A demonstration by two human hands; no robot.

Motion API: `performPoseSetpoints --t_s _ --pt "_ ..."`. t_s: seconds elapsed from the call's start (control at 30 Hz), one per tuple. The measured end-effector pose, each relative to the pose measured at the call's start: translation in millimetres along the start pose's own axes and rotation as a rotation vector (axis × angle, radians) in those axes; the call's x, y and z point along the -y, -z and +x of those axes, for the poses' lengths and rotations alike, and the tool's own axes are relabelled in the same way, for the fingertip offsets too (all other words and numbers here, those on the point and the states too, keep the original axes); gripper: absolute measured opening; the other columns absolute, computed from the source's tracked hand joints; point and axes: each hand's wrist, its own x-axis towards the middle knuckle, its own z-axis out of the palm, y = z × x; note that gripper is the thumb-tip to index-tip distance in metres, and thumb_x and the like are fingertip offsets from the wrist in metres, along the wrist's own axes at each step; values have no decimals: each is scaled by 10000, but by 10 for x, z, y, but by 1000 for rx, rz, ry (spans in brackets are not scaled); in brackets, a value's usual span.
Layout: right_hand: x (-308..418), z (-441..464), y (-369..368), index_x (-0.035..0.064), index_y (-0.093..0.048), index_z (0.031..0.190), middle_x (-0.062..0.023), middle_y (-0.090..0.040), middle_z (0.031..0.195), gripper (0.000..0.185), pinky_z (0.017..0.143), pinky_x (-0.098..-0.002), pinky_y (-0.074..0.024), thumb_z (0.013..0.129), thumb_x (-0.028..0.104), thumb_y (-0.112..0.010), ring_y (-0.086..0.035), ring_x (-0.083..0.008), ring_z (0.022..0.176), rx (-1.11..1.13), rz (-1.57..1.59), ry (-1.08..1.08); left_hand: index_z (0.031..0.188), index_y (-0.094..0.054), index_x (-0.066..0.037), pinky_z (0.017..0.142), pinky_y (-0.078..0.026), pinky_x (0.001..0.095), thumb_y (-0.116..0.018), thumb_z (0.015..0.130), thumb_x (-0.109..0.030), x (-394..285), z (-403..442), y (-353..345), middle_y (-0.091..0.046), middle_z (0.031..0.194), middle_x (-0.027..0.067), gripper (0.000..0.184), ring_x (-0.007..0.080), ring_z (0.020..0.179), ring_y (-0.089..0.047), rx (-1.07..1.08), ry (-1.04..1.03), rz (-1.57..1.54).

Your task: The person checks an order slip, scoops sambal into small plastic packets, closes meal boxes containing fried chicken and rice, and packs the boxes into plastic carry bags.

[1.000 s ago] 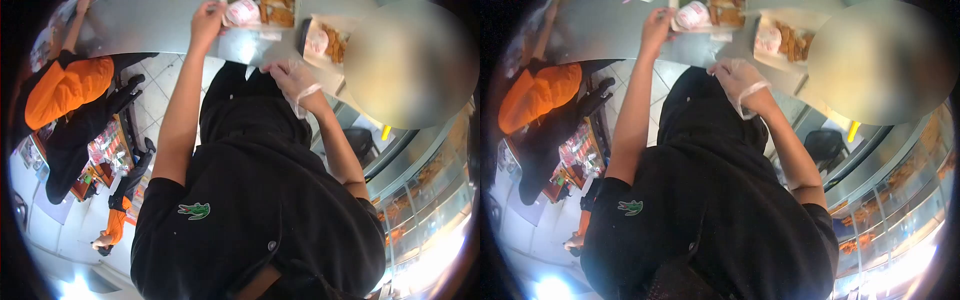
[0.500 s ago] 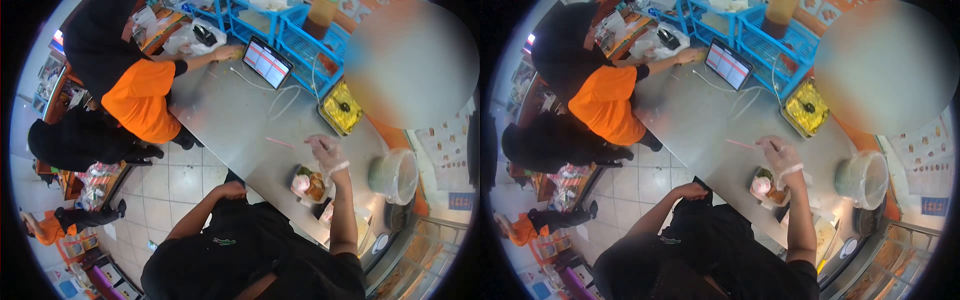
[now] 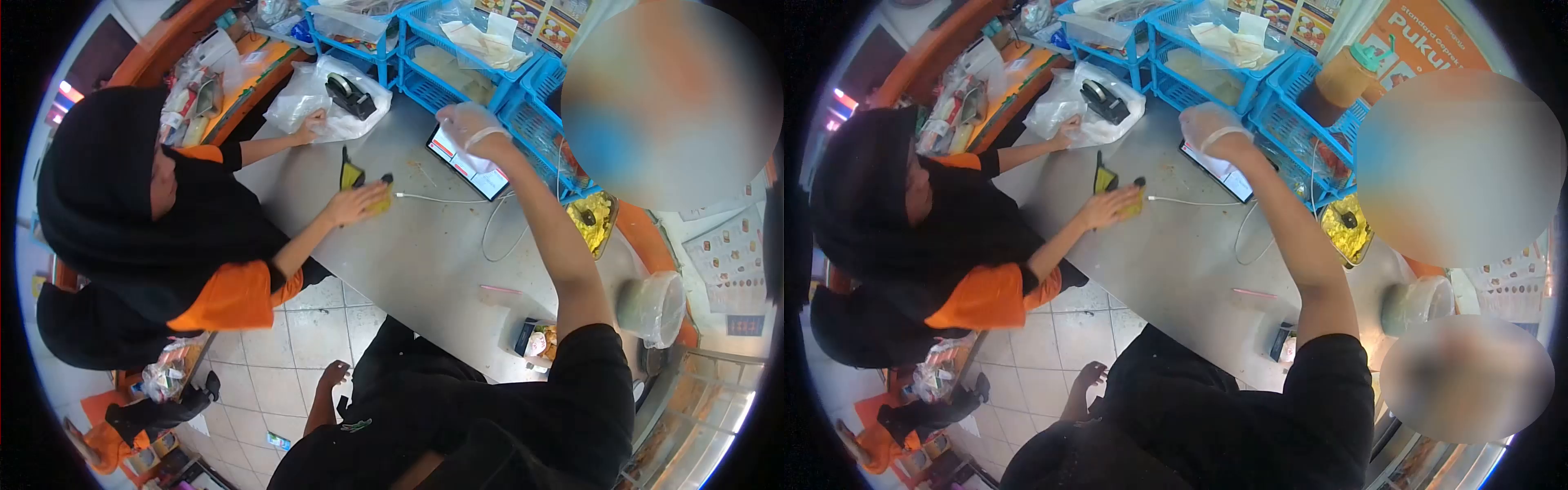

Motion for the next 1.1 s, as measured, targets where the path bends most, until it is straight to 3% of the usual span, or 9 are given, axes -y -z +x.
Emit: performPoseSetpoints --t_s 0.17,0.23,0.3,0.5,0.6,0.73,0.83,0.93,1.1 --pt "-48 207 -418 99 -735 1058 -202 -716 979 265 854 -464 -524 949 269 -563 -672 -394 953 -50 -21 -61 1169 -641 -80 602 -559 383 -547 991 -391 177 193 14 -733 924 101 370 217 711 -703 89 71 6" --pt "-71 294 -184 104 -738 1021 -201 -710 955 266 842 -467 -520 954 286 -556 -670 -396 929 -1 -153 -19 1122 -658 -42 754 -566 432 -545 990 -406 454 529 -45 -729 974 163 403 320 879 -713 -35 -372 320" --pt "-74 299 67 78 -726 984 -220 -698 962 298 818 -486 -507 966 315 -547 -659 -424 926 -70 -62 -122 1100 -672 -35 892 -530 445 -538 989 -421 101 456 -59 -712 1037 210 424 387 1022 -672 -92 -309 382" --pt "-182 -9 185 -16 -680 921 -288 -657 927 417 781 -511 -483 997 347 -489 -636 -467 890 82 22 -127 1270 -653 -147 903 -547 469 -492 1004 -471 85 1184 -176 -622 1313 185 449 349 1159 -627 44 -576 341" --pt "-128 -514 -310 18 -699 963 -271 -670 981 484 764 -500 -486 1008 424 -441 -662 -425 910 335 -3 -290 1411 -573 -227 884 -556 565 -468 974 -607 -862 256 -156 -582 1405 139 589 360 1224 -600 176 -119 -246" --pt "-81 -1660 -1038 77 -718 1149 -183 -731 1017 358 825 -392 -531 971 358 -583 -703 -306 919 394 116 -17 1521 -433 -325 942 -466 717 -424 963 -668 -815 236 -162 -524 1486 109 655 399 1300 -543 262 3 -225" --pt "443 -2153 -1245 40 -705 1167 -129 -740 976 308 784 -320 -527 959 245 -610 -686 -183 869 735 460 -253 1536 -426 -202 988 -500 605 -485 953 -641 -658 142 -289 -523 1480 140 731 376 1273 -570 280 90 -299" --pt "911 -2431 -1301 45 -679 1185 -45 -696 867 264 593 -265 -495 1006 198 -560 -604 -89 678 843 545 -33 1536 -412 -149 1008 -496 554 -517 940 -626 -268 51 -578 -525 1468 163 771 364 1273 -568 390 -47 -432" --pt "1533 -2483 -1682 19 -656 1201 -50 -676 865 270 617 -285 -508 1008 187 -569 -624 -118 699 860 484 177 1537 -390 -61 1041 -490 469 -569 918 -602 555 -139 -1113 -529 1450 200 842 345 1273 -566 293 -320 -642"
